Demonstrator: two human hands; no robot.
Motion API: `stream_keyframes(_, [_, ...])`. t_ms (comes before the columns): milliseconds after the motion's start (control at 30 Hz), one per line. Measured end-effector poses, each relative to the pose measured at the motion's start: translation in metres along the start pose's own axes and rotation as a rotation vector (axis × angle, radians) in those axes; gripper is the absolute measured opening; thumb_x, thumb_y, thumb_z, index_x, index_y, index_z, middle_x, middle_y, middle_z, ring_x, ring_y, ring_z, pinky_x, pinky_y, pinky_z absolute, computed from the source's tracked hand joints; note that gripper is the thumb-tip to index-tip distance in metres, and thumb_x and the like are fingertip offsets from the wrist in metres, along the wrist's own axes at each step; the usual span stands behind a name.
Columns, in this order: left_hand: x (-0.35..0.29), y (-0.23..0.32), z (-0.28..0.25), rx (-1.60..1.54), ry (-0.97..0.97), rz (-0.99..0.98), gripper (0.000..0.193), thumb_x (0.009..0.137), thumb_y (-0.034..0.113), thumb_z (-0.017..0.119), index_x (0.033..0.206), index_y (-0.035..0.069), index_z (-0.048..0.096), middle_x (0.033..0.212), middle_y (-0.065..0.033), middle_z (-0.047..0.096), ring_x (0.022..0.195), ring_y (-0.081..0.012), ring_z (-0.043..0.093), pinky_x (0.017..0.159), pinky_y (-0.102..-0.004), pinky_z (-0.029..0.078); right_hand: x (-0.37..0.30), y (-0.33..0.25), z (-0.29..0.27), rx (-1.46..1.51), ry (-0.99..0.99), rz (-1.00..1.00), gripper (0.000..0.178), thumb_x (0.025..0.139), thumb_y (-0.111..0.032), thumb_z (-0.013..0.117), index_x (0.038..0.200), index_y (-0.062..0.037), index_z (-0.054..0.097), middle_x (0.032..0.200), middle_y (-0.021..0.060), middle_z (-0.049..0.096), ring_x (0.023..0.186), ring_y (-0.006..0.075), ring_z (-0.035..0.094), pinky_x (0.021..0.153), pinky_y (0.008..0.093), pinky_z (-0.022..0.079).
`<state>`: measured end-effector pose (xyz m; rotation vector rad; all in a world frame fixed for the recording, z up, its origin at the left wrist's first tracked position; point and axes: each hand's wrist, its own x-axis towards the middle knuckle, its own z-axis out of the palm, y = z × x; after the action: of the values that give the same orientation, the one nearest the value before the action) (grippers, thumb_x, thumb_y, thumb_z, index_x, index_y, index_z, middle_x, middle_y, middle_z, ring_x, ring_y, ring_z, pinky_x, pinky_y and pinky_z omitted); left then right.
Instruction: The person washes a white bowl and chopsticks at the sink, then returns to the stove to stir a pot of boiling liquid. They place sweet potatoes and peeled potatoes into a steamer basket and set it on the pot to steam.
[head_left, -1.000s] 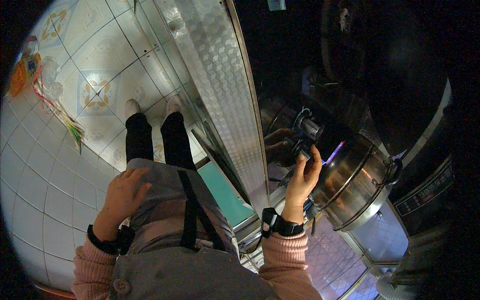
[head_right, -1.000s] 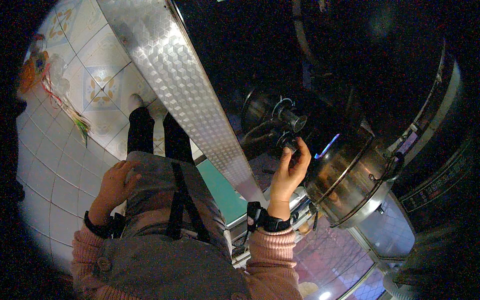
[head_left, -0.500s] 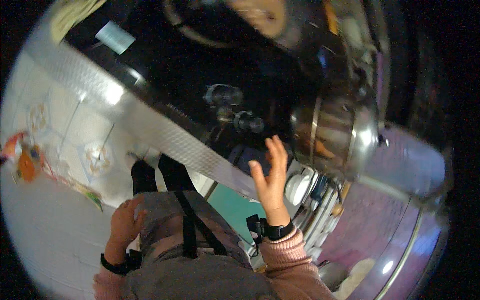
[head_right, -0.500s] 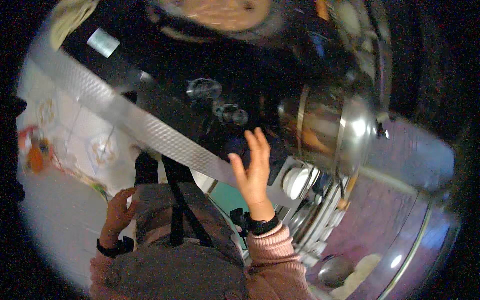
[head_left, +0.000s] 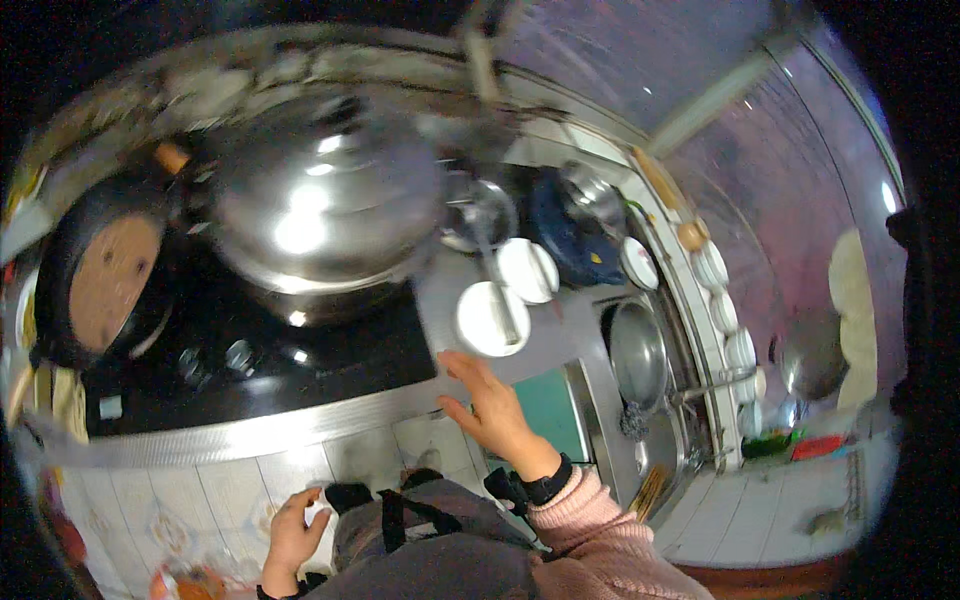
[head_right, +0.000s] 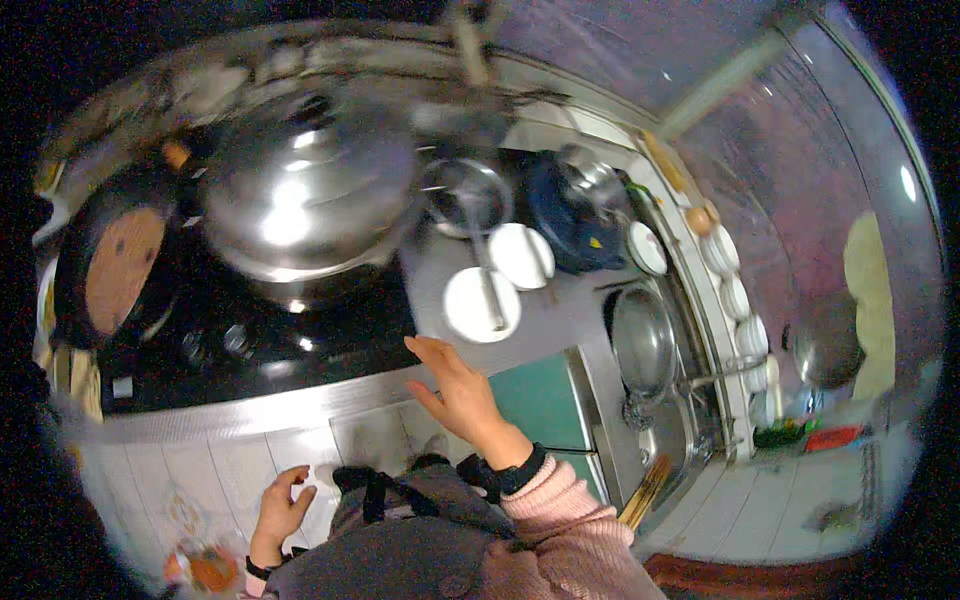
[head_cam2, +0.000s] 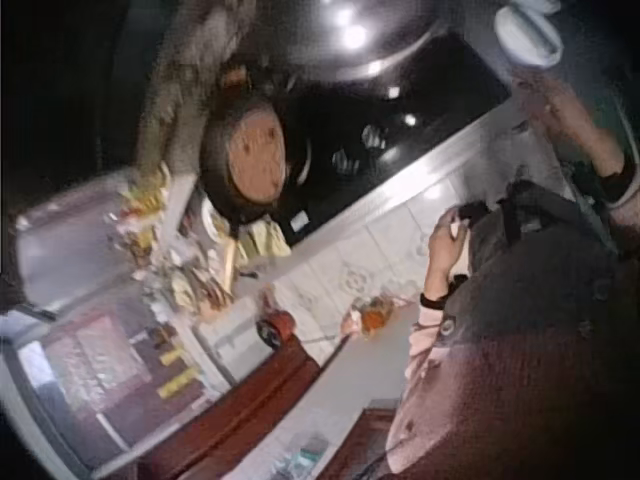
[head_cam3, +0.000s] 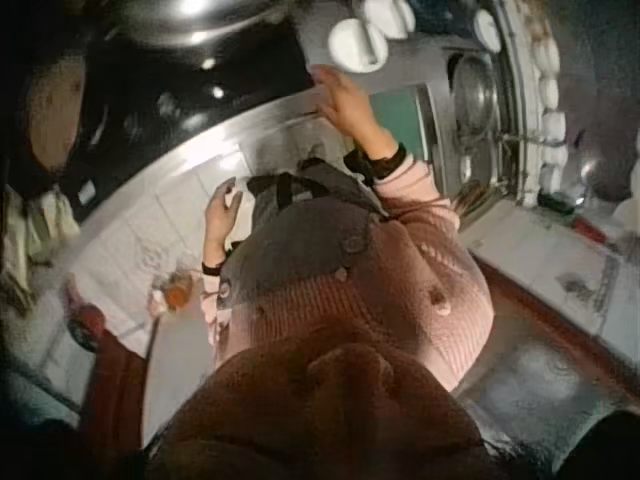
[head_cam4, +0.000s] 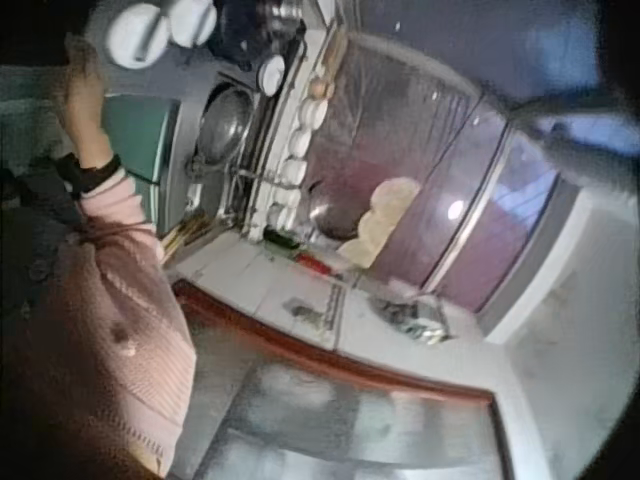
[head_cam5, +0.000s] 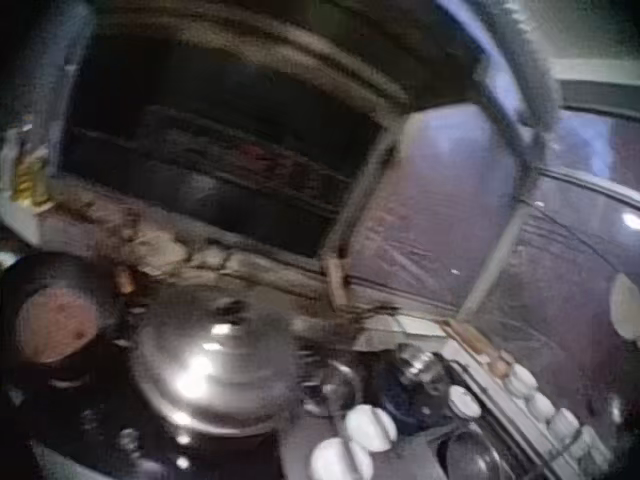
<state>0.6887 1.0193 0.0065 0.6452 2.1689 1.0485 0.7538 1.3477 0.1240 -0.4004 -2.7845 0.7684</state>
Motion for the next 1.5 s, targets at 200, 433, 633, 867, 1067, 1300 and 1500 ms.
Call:
stream_keyframes(200, [0.057, 0.112, 0.091, 0.116, -0.207, 0.122, 0.038, 0.081, 0.017, 0.066, 0.116, 0.004, 0.057, 0.101, -0.0123, 0.065, 0.094, -0.0223, 0.063, 0.066, -0.0307, 0.049, -0.082, 0.116, -0.104, 0.180, 0.209, 0.222, 0.049, 0.086, -0.025, 0.060, 0.131, -0.0161, 0.044, 0.125, 0.0114, 0.051, 0.100, 0.0288, 0.059, 0.077, 0.0374, 0.051])
stream_keyframes(433, [0.111, 0.235, 0.201, 0.161, -0.465, 0.335, 0.035, 0.084, 0.022, 0.064, 0.116, 0.007, 0.059, 0.103, -0.0104, 0.064, 0.090, -0.0199, 0.062, 0.062, -0.0295, 0.047, -0.170, 0.220, -0.213, 0.227, 0.616, 0.368, 0.045, 0.088, -0.019, 0.058, 0.131, -0.0100, 0.045, 0.123, 0.0112, 0.053, 0.095, 0.0218, 0.062, 0.073, 0.0289, 0.050])
stream_keyframes(633, [0.154, 0.300, 0.248, 0.355, -0.732, 0.402, 0.040, 0.085, 0.029, 0.064, 0.118, 0.009, 0.058, 0.106, -0.0104, 0.064, 0.092, -0.0236, 0.063, 0.069, -0.0313, 0.050, -0.250, 0.290, -0.273, 0.247, 0.972, 0.545, 0.049, 0.089, -0.005, 0.055, 0.135, -0.0104, 0.039, 0.125, 0.0075, 0.050, 0.093, 0.0151, 0.060, 0.071, 0.0244, 0.050])
stream_keyframes(867, [0.207, 0.339, 0.297, 0.479, -0.871, 0.618, 0.039, 0.086, 0.034, 0.063, 0.117, 0.011, 0.058, 0.109, -0.0105, 0.063, 0.094, -0.0274, 0.063, 0.078, -0.0348, 0.050, -0.331, 0.340, -0.366, 0.414, 1.376, 0.763, 0.047, 0.096, -0.028, 0.049, 0.138, -0.0115, 0.035, 0.119, 0.0087, 0.052, 0.086, 0.0151, 0.060, 0.070, 0.0257, 0.050])
stream_keyframes(1067, [0.213, 0.384, 0.339, 0.438, -0.836, 0.774, 0.040, 0.086, 0.036, 0.062, 0.117, 0.011, 0.058, 0.109, -0.0107, 0.064, 0.096, -0.0286, 0.062, 0.080, -0.0341, 0.050, -0.375, 0.405, -0.468, 0.686, 1.559, 0.748, 0.050, 0.095, -0.035, 0.050, 0.135, -0.0062, 0.037, 0.116, 0.0090, 0.054, 0.092, 0.0195, 0.061, 0.067, 0.0274, 0.052])
stream_keyframes(1300, [0.206, 0.390, 0.385, 0.439, -0.783, 0.608, 0.033, 0.091, 0.027, 0.056, 0.114, 0.004, 0.057, 0.099, -0.0165, 0.064, 0.076, -0.0270, 0.066, 0.067, -0.0371, 0.051, -0.425, 0.491, -0.573, 0.778, 1.775, 0.681, 0.034, 0.093, -0.030, 0.053, 0.116, -0.0053, 0.048, 0.103, 0.0090, 0.059, 0.084, 0.0202, 0.061, 0.067, 0.0300, 0.053])
stream_keyframes(1500, [0.210, 0.386, 0.411, 0.694, -0.717, 0.688, 0.034, 0.090, 0.029, 0.057, 0.116, 0.007, 0.058, 0.086, -0.0155, 0.066, 0.070, -0.0300, 0.065, 0.064, -0.0408, 0.050, -0.434, 0.560, -0.611, 0.811, 1.809, 0.658, 0.028, 0.093, -0.029, 0.053, 0.111, -0.0072, 0.050, 0.100, 0.0088, 0.058, 0.081, 0.0188, 0.059, 0.068, 0.0327, 0.053])
